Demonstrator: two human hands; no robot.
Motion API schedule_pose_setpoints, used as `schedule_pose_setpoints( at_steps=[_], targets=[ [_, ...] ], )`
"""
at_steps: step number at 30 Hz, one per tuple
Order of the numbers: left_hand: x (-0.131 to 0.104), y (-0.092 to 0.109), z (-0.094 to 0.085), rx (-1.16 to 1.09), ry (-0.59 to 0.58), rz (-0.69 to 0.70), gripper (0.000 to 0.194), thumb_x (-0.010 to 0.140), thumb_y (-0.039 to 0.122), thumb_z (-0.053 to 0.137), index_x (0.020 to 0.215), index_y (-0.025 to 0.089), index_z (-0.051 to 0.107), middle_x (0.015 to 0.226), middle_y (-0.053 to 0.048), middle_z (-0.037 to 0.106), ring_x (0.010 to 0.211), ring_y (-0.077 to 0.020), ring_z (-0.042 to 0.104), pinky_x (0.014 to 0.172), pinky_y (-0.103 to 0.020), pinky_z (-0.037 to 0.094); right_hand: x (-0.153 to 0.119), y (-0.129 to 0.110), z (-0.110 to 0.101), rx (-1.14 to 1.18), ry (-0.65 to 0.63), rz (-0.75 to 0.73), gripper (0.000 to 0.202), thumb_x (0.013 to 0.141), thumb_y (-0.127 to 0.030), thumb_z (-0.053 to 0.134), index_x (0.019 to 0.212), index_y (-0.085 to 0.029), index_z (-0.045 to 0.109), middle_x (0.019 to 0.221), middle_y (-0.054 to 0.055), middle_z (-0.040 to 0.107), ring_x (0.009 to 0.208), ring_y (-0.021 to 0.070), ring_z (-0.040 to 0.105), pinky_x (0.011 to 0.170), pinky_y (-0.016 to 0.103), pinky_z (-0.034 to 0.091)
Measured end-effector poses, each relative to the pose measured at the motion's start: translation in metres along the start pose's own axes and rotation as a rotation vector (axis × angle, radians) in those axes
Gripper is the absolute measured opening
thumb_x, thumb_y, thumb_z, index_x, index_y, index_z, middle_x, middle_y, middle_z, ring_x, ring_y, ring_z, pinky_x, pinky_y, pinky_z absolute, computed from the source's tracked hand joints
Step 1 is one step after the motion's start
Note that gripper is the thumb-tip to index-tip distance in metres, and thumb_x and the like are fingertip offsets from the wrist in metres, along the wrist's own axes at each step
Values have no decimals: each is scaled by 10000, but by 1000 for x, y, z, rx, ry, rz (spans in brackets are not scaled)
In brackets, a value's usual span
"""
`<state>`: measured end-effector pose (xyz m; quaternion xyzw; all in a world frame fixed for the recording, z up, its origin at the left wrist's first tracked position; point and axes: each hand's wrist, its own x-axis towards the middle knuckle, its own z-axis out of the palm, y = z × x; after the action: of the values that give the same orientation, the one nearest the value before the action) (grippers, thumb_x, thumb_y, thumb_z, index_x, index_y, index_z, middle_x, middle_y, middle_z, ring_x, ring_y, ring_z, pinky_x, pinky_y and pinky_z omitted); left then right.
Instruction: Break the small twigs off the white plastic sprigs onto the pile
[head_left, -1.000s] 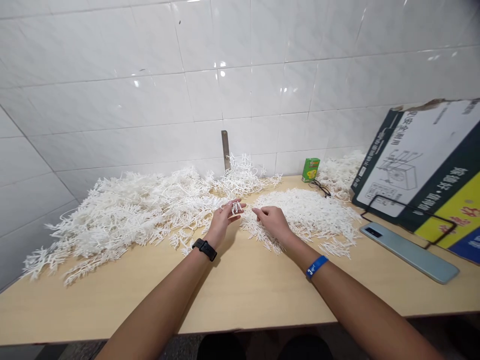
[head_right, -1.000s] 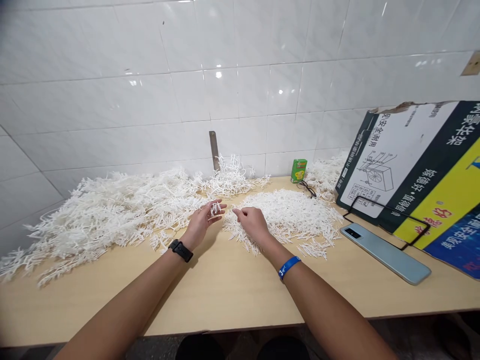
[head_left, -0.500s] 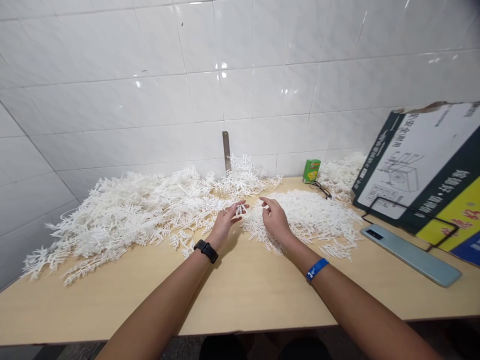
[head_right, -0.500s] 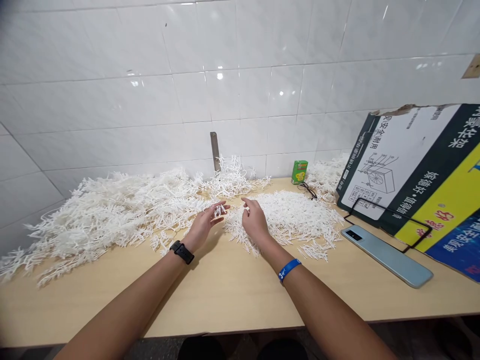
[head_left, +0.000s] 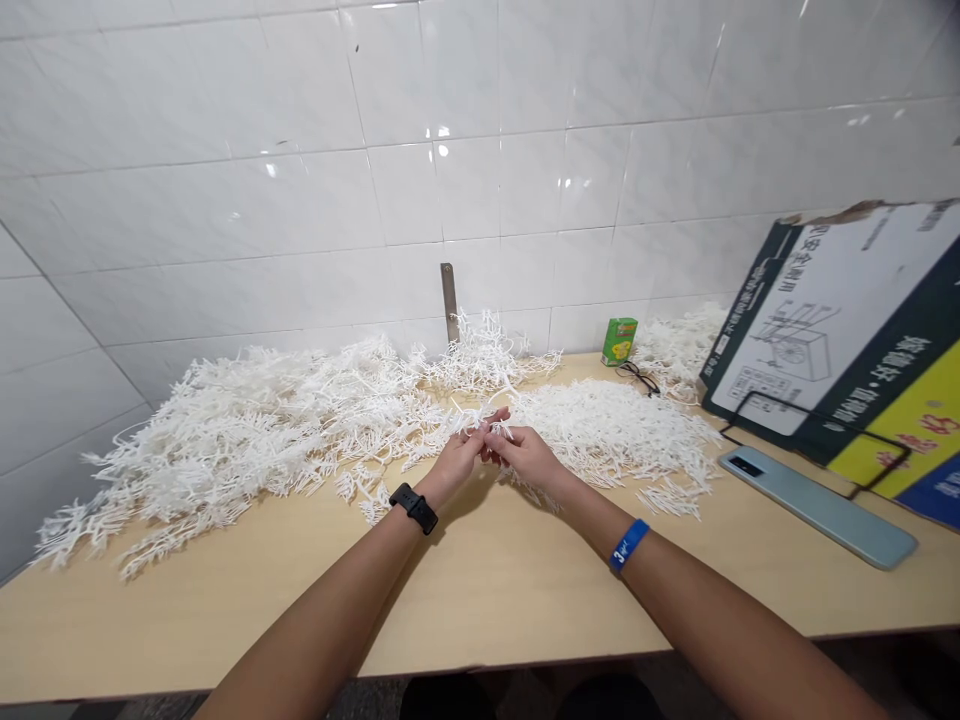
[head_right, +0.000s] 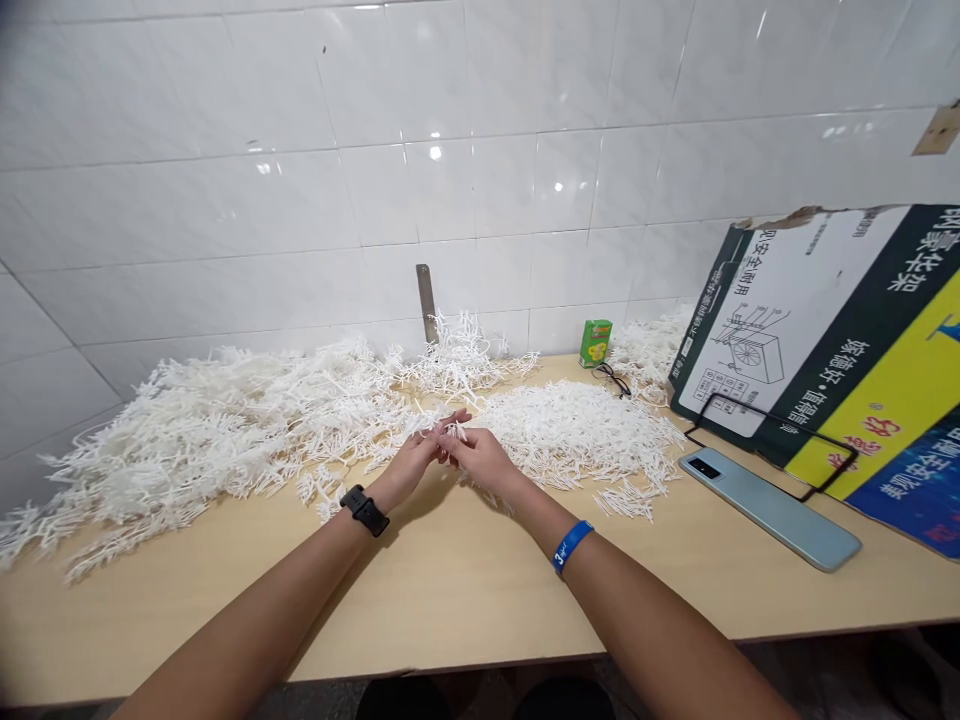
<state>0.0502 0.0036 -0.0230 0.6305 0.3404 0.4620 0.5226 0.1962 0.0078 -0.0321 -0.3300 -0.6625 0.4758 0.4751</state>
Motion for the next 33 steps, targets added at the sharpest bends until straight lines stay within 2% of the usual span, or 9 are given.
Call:
schedule_pose_setpoints(
  at_steps=[6,12,17,20,22,25,28,31,33],
  targets=[
    [0,-2,2,-130,-97,-32,636,875,636,502,1235,136,662,623,-43,612,592,-155,555,609,-285,443,1,8,1,-30,-72,21,522,791,-652,617,668,-145,655,631,35,600,582,128,519,547,260,413],
    [0,-1,8,-96,116,-36,621,821,679,553,970,99,718,436,16,496,479,-167,557,582,-318,473,-2,1,1,-79,-192,-17,456,886,-514,537,606,-160,605,610,25,578,563,121,496,554,262,407],
    [4,2,-7,-208,320,19,545,844,658,542,826,129,675,521,-17,599,579,-149,601,852,-369,514,-16,-8,16,-190,-328,-33,313,914,-282,470,644,-177,590,645,19,607,633,142,568,632,269,430],
    [6,4,-15,-210,280,15,545,839,635,572,967,121,699,863,-114,734,770,-183,663,890,-375,507,-14,-7,10,-295,-131,-50,297,936,-287,433,691,-188,567,630,11,571,622,156,561,604,272,414],
    [6,4,-17,-215,254,4,546,852,614,565,1109,147,684,1089,-140,720,885,-202,669,904,-377,501,-7,-6,-4,-524,51,-125,271,944,-268,434,748,-184,601,711,40,611,699,182,574,650,294,412],
    [5,3,-16,-177,227,-6,540,876,589,539,1215,186,656,1214,-135,680,1030,-228,643,947,-382,476,2,-3,-27,-927,250,-161,252,914,-119,432,975,-159,674,1010,120,675,931,234,590,775,330,396],
    [5,2,-14,-126,208,-11,525,897,569,510,1255,210,645,1315,-126,627,1175,-256,572,1001,-398,441,6,-3,-39,-1090,312,-80,345,902,-76,432,1138,-166,668,1125,120,674,1016,233,589,801,319,377],
    [4,3,-13,-96,171,-6,501,908,551,499,1270,235,641,1391,-107,572,1276,-274,491,1037,-416,414,4,-8,-37,-1056,310,-28,280,951,-276,473,859,-192,724,874,73,711,826,208,614,712,299,366],
    [3,3,-13,-92,150,-5,485,912,539,500,1268,243,645,1405,-103,560,1303,-281,467,1047,-427,406,2,-11,-33,-990,337,-16,440,952,-435,467,649,-190,671,678,59,662,676,195,580,642,301,342]
  ],
)
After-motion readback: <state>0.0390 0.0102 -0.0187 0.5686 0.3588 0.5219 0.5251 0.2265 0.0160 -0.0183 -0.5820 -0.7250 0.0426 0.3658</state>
